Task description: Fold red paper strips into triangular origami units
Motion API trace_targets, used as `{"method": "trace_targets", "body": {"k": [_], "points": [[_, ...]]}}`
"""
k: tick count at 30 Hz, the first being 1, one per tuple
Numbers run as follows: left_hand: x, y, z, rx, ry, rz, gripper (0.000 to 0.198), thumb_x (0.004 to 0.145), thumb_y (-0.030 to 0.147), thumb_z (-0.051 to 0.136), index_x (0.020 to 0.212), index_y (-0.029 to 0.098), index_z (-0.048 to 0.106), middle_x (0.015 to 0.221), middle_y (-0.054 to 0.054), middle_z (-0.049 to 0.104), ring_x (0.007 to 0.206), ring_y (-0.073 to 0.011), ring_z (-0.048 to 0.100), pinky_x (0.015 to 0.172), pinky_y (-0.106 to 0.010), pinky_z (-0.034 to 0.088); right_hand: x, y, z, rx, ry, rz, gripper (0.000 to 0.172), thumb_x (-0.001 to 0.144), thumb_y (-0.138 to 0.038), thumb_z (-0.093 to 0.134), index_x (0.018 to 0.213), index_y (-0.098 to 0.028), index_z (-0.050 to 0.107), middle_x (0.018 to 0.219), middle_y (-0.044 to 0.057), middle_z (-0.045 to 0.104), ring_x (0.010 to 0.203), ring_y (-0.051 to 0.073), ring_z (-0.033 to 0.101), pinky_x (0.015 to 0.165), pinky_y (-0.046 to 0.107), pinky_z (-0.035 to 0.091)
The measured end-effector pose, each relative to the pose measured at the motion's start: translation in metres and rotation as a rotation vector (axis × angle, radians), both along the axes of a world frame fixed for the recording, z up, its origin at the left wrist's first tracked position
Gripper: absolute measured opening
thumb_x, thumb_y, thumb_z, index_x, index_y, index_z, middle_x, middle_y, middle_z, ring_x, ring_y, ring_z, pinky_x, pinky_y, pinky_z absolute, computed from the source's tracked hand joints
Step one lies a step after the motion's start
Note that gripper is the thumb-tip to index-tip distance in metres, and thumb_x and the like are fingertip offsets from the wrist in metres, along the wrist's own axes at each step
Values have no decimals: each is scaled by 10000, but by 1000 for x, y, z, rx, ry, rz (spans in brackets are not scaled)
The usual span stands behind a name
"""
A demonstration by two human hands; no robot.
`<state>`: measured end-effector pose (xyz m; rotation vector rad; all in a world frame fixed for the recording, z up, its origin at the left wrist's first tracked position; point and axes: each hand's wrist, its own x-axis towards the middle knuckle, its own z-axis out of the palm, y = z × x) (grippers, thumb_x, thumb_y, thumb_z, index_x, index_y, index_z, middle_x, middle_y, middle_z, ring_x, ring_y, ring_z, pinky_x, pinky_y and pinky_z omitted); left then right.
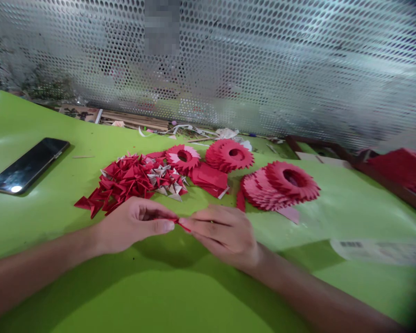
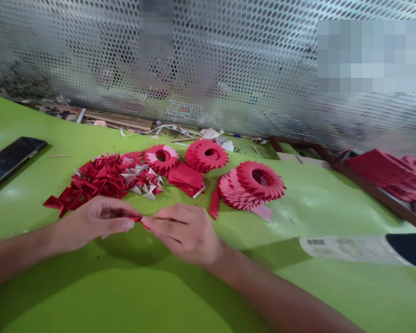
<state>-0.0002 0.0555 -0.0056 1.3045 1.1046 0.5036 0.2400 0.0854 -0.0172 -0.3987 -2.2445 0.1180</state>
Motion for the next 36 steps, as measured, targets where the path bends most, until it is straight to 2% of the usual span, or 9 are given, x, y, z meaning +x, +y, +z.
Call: {"method": "trace_targets", "body": {"k": [5,12,18,25,36], "points": [[-1,0,-2,-15,-9,19,488,806,558,728,1111,178,742,766,-17,654,590,-94,453,473,-190,308,0,3,-1,8,24,22,135,918,-141,667,1036,-173,724,797,30,735,590,101,625,508,231,478],[1,1,3,-24,-31,-2,457,797,561,734,1068,193,766,803,-24,670,629,-105,474,512,-201,325,-1,3,0,27,27,47,123,932,-141,648,1031,-149,722,756,29,707,560,99,591,483,232,457],[1,1,1,-26,-33,-26,422,805,550,735,1062,218,768,793,-9,669,619,-97,462,509,-195,319,0,2,0,-32,20,29,127,906,-101,666,1007,-132,735,793,46,710,615,108,624,521,227,484],[4,2,6,-40,-63,3,413,798,528,738,1036,191,772,711,12,622,562,-80,407,473,-192,281,0,1,3,-54,44,19,101,925,-130,654,985,-140,735,774,40,709,609,97,622,534,210,484],[4,1,5,-29,-65,12,405,792,507,749,1042,190,773,802,-13,692,632,-105,499,522,-198,334,0,2,1,-35,39,9,103,945,-158,637,977,-145,733,770,36,712,597,92,611,517,212,459]]}}
